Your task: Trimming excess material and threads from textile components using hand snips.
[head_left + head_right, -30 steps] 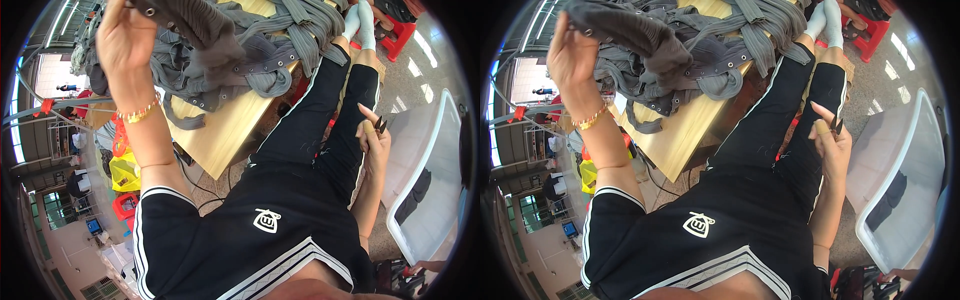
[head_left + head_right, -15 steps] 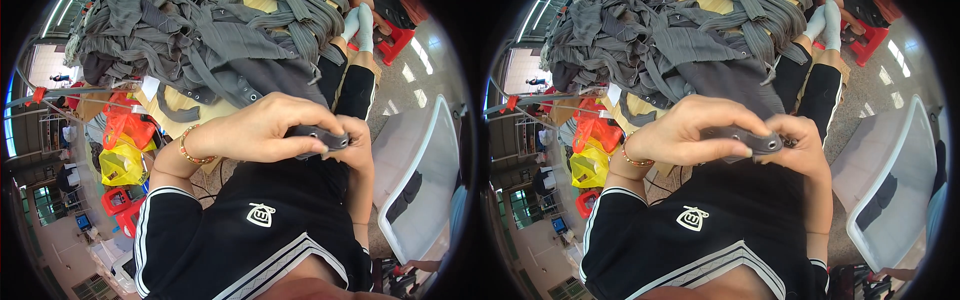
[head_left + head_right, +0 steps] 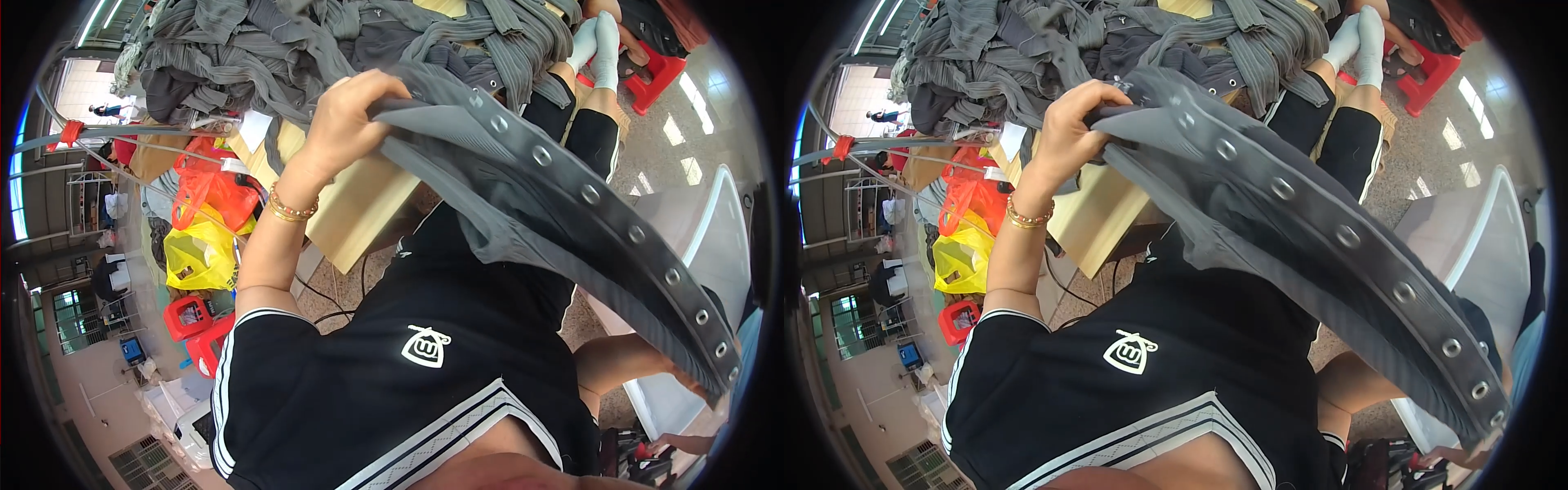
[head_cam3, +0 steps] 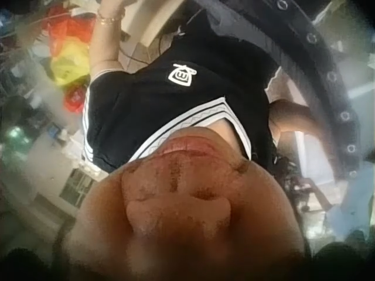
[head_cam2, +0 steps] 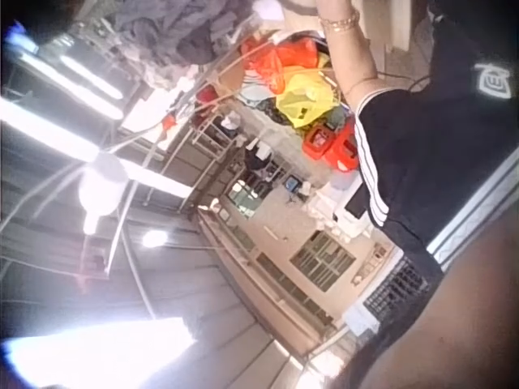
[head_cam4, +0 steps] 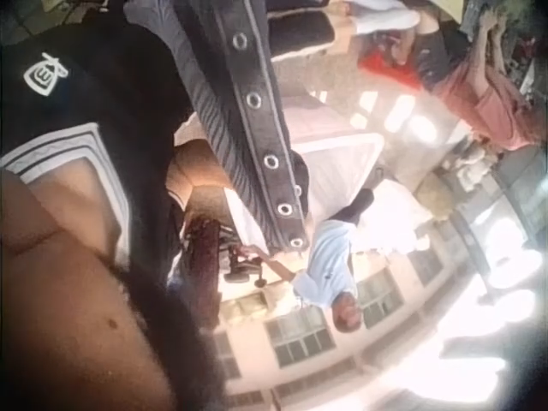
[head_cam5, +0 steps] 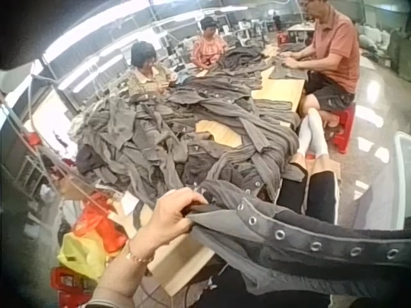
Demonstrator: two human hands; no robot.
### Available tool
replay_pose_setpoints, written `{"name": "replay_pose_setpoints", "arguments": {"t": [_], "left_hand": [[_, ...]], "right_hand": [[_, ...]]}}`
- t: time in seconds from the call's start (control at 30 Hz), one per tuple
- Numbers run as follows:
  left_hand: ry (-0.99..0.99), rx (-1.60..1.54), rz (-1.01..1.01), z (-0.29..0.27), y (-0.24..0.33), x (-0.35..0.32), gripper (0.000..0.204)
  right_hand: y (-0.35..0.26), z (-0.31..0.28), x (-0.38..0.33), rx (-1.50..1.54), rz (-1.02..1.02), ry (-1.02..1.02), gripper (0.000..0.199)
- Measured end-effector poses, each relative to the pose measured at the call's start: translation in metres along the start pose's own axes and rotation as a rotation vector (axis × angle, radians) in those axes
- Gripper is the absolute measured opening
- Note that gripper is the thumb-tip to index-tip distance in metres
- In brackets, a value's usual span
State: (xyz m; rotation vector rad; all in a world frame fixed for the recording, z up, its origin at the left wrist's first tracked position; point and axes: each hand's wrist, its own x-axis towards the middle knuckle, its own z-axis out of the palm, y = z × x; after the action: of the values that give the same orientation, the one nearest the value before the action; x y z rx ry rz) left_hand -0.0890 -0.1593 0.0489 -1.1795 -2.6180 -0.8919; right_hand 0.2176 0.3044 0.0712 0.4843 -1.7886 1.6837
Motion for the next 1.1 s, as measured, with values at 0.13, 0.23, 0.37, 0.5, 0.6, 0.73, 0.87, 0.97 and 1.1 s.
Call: {"name": "replay_pose_setpoints", "arguments": {"t": [0.13, 0.23, 0.37, 0.5, 0.6, 0.73, 0.87, 0.97, 1.1], "left_hand": [[-0.094, 0.107, 0.094, 0.008, 0.005, 0.003, 0.026], [-0.406, 0.141, 0.114, 0.012, 0.003, 0.002, 0.019], [-0.533, 0.057, -0.08, 0.006, 0.003, -0.003, 0.039], [-0.034, 0.211, -0.142, 0.018, -0.026, -0.002, 0.026], [0.168, 0.524, -0.152, 0.024, -0.064, -0.006, 0.037], [0.02, 0.465, -0.198, 0.033, -0.084, 0.0, 0.037], [-0.035, 0.479, -0.168, 0.031, -0.083, 0.005, 0.022], [0.138, 0.527, -0.006, 0.028, -0.067, 0.011, 0.012], [0.217, -0.111, -0.148, 0.022, -0.031, 0.017, 0.011]], "right_hand": [[0.03, -0.01, -0.021, -0.448, -0.157, 0.133, 0.032], [0.05, -0.041, -0.049, -0.081, -0.135, 0.143, 0.044], [0.092, -0.038, -0.085, -0.197, 0.543, 0.173, 0.037], [0.113, 0.065, -0.034, -0.417, 0.798, 0.063, 0.027], [0.148, 0.145, 0.006, -0.208, 0.8, -0.134, 0.038], [0.202, 0.213, 0.028, -0.195, 0.789, -0.301, 0.049], [0.237, 0.232, 0.034, -0.381, 0.648, -0.429, 0.032], [0.236, 0.211, 0.04, -0.176, 0.629, -0.392, 0.023], [0.166, 0.168, 0.08, -0.013, 0.676, -0.161, 0.021]]}}
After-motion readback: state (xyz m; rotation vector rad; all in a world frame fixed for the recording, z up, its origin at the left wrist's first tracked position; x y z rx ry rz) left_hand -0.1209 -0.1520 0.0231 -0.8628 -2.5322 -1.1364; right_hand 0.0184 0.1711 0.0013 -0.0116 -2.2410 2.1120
